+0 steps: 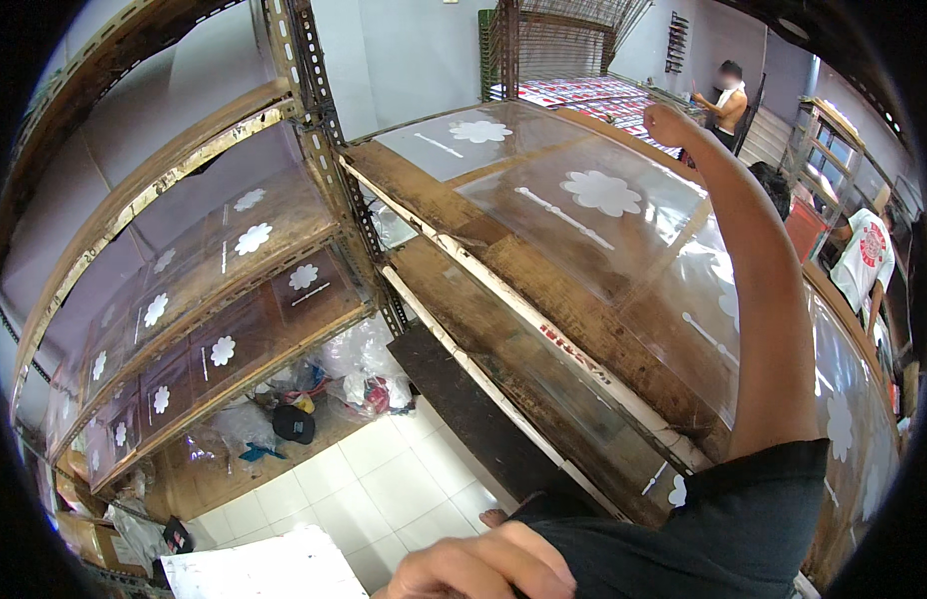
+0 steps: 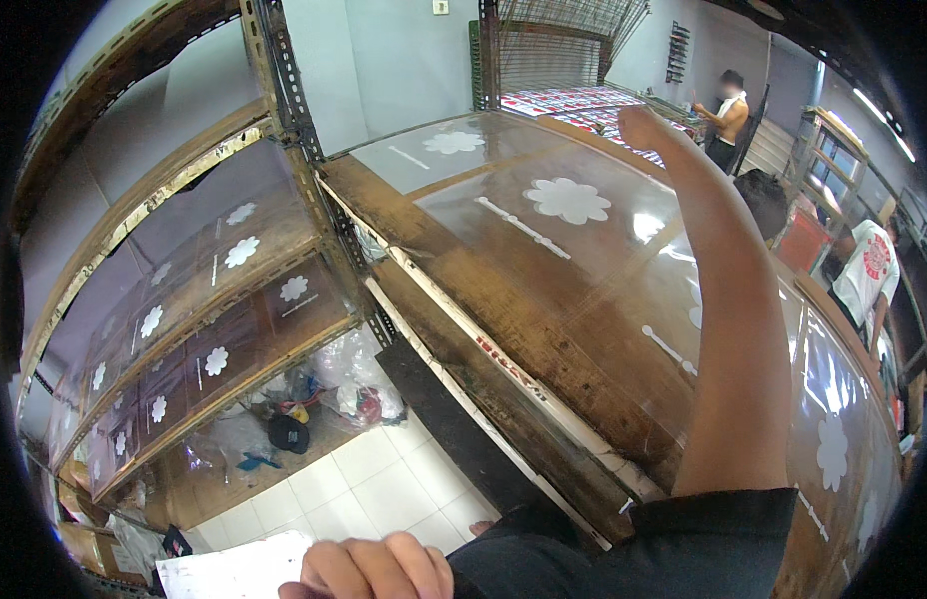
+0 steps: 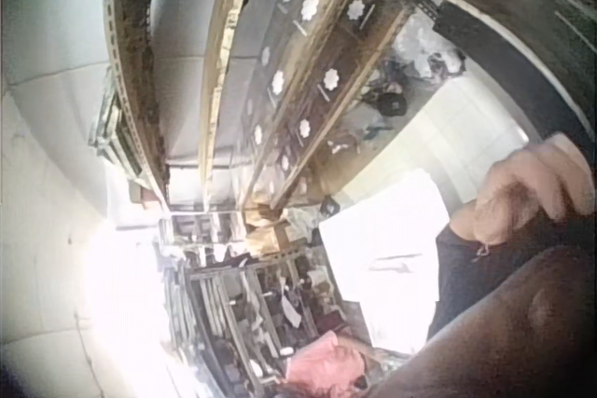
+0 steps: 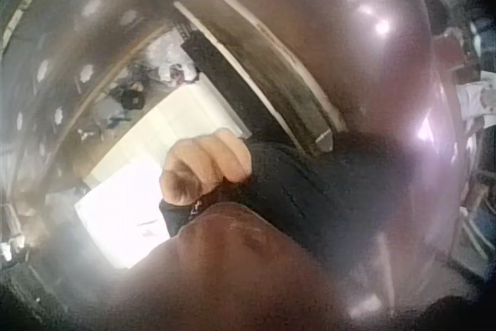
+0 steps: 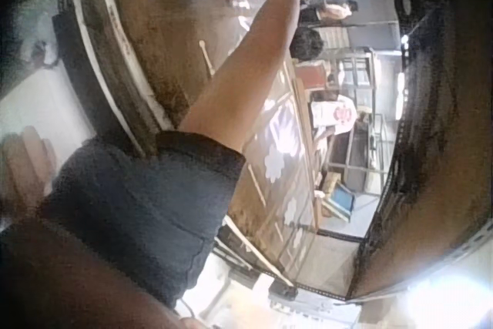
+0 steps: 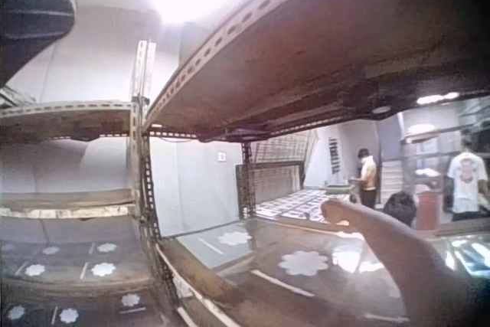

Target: The person repeatedly picks up flower-shaped stickers and places them onto a large wooden board with a transparent surface. They smooth each sticker down with their hand. Another person in a pink shirt works at a nearby table.

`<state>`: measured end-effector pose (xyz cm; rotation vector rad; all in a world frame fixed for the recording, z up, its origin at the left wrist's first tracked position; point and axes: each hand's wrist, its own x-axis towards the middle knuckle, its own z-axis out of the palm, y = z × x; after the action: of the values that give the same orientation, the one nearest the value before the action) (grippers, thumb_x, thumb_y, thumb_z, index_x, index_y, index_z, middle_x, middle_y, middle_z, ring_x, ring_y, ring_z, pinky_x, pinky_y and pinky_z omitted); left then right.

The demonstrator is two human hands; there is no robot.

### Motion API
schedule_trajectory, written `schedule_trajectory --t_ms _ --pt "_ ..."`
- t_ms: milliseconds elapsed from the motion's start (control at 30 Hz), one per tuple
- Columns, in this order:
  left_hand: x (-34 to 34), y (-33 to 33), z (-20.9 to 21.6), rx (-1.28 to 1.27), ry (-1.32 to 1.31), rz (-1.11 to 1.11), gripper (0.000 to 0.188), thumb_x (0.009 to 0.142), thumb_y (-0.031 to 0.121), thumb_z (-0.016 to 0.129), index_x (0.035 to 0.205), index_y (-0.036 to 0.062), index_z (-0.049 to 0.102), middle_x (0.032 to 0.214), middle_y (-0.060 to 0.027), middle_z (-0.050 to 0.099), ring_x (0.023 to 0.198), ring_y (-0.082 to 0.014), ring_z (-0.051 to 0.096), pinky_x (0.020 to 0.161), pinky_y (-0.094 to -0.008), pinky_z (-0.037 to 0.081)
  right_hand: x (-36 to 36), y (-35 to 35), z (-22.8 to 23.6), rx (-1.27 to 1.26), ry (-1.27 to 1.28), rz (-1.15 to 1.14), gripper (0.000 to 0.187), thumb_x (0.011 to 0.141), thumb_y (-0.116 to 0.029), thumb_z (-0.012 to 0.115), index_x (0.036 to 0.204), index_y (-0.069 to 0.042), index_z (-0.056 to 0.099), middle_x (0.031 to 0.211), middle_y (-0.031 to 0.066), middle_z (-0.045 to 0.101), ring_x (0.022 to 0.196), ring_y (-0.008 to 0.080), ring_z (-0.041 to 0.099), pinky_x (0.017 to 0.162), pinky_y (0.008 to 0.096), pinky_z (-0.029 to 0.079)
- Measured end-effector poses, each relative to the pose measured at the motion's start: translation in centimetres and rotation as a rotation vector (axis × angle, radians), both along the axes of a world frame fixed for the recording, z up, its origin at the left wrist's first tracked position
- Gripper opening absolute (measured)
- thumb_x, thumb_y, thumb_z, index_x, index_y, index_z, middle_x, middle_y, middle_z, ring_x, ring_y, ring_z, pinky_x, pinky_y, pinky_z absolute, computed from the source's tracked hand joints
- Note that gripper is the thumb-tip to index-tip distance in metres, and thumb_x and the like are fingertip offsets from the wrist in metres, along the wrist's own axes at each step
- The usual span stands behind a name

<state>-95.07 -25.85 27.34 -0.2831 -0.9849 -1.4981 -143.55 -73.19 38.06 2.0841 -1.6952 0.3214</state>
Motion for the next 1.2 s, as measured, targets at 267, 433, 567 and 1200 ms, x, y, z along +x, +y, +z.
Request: schedule_trajectory --t_ms 267,433,567,1200 --pt "1.6 4.0 -2.0 0.323 -0.311 0.448 0.033 0.102 0.035 0.054 0.088 0.005 0.054 0.091 -0.0167 0.06 0.087 -0.0268 0.055 0.085 -0.0388 0.043 5.3 4.4 3.2 0.161 -0.013 0.073 0.026 0.085 -0.019 0.053 0.092 -0.002 0.071 0.096 0.0234 0.07 0.091 0.0387 0.067 0.079 0.0479 0.052" --pt "4.2 7.2 -8.8 0.47 -0.511 0.805 0.03 0.104 0.027 0.051 0.092 0.0003 0.058 0.097 -0.0182 0.062 0.093 -0.0255 0.057 0.09 -0.0379 0.043 4.1 7.5 1.3 0.456 0.212 -0.097 0.025 0.083 -0.02 0.056 0.096 -0.004 0.07 0.092 0.0168 0.071 0.083 0.0295 0.066 0.075 0.0458 0.051" --pt "5.1 9.2 -14.8 0.79 -0.515 0.903 0.025 0.101 0.019 0.052 0.092 -0.0018 0.062 0.1 -0.0144 0.063 0.093 -0.0224 0.058 0.088 -0.0344 0.047 2.2 10.8 -0.9 0.533 0.124 -0.074 0.026 0.079 -0.016 0.06 0.1 -0.004 0.07 0.094 0.0152 0.072 0.088 0.027 0.067 0.077 0.0428 0.052" --pt "6.0 16.0 -21.7 1.037 -0.711 1.017 0.032 0.101 0.025 0.051 0.1 -0.0023 0.066 0.098 -0.0127 0.066 0.09 -0.0212 0.063 0.085 -0.0339 0.052 2.4 12.3 -3.6 0.37 0.014 0.007 0.024 0.084 -0.014 0.057 0.102 -0.006 0.071 0.103 0.0184 0.071 0.099 0.0349 0.068 0.085 0.044 0.053"
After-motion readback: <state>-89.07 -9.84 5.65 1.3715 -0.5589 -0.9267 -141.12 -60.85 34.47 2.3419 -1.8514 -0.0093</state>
